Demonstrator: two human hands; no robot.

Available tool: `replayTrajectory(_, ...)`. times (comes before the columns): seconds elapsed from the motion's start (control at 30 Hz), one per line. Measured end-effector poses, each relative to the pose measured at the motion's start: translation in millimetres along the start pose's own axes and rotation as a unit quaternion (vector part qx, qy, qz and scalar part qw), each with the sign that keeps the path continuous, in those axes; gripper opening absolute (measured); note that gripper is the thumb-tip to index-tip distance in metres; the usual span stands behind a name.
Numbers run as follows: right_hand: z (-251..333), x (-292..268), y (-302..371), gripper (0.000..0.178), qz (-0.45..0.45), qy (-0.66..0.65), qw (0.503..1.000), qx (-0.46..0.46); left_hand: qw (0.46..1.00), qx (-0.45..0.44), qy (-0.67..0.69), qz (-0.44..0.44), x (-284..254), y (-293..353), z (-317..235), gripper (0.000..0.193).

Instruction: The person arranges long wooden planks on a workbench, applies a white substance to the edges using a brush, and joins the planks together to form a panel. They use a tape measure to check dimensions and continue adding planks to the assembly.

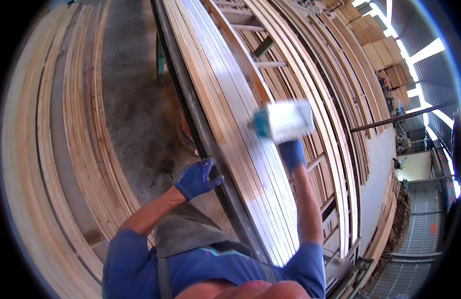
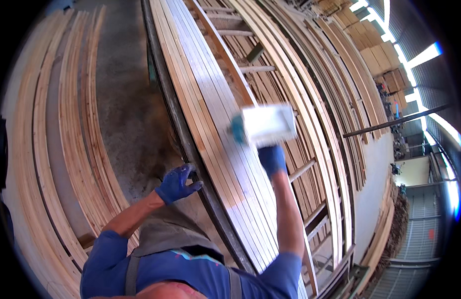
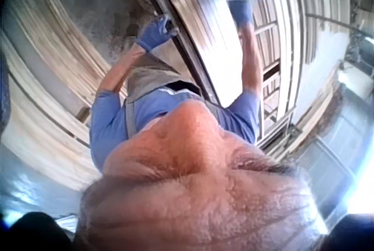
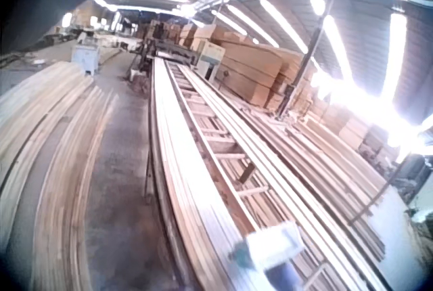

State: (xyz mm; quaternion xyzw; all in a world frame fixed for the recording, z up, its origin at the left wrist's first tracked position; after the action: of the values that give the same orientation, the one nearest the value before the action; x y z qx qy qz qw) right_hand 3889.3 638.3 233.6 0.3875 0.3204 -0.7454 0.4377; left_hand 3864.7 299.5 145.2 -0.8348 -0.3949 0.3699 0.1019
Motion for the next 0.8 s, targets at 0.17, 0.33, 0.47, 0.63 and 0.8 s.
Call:
replayTrajectory(0.17, 76.8, 103.2, -234.4, 0.050, -0.063, 0.007, 0.987, -0.149, 0.997, 0.066, -0.040, -0.024, -61.2, -35.4, 42.2, 0.046)
replayTrajectory(0.33, 129.2, 146.8, -316.3, 0.039, -0.058, 0.037, 0.997, -0.044, 0.987, 0.083, -0.136, -0.033, -105.4, -97.4, 101.2, 0.054)
replayTrajectory(0.47, 113.6, 135.7, -271.0, 0.026, 0.020, 0.344, 0.934, -0.090, 0.968, 0.205, -0.140, -0.041, -105.7, -135.2, 110.3, 0.059)
replayTrajectory(0.63, 73.7, 50.8, -90.0, 0.027, 0.052, -0.019, 0.998, -0.023, 0.940, 0.284, -0.188, 0.026, -97.7, -156.8, 118.0, 0.056)
replayTrajectory(0.8, -1.3, -37.5, 168.1, 0.051, 0.155, -0.157, 0.935, 0.280, 0.901, 0.348, -0.254, 0.040, -84.4, -180.2, 146.7, 0.060)
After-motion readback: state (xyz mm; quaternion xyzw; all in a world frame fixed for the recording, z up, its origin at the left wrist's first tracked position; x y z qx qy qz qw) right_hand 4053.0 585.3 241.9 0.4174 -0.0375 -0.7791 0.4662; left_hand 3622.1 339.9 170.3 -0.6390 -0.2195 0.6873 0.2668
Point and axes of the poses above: each hand's wrist, its own y-axis away from the middle knuckle, its own x-axis out of the palm, z = x × y, the point moved 1 cm from there along -y, towards the middle knuckle, and after that the axes turned 14 degrees about x, right-handed, at the moved point
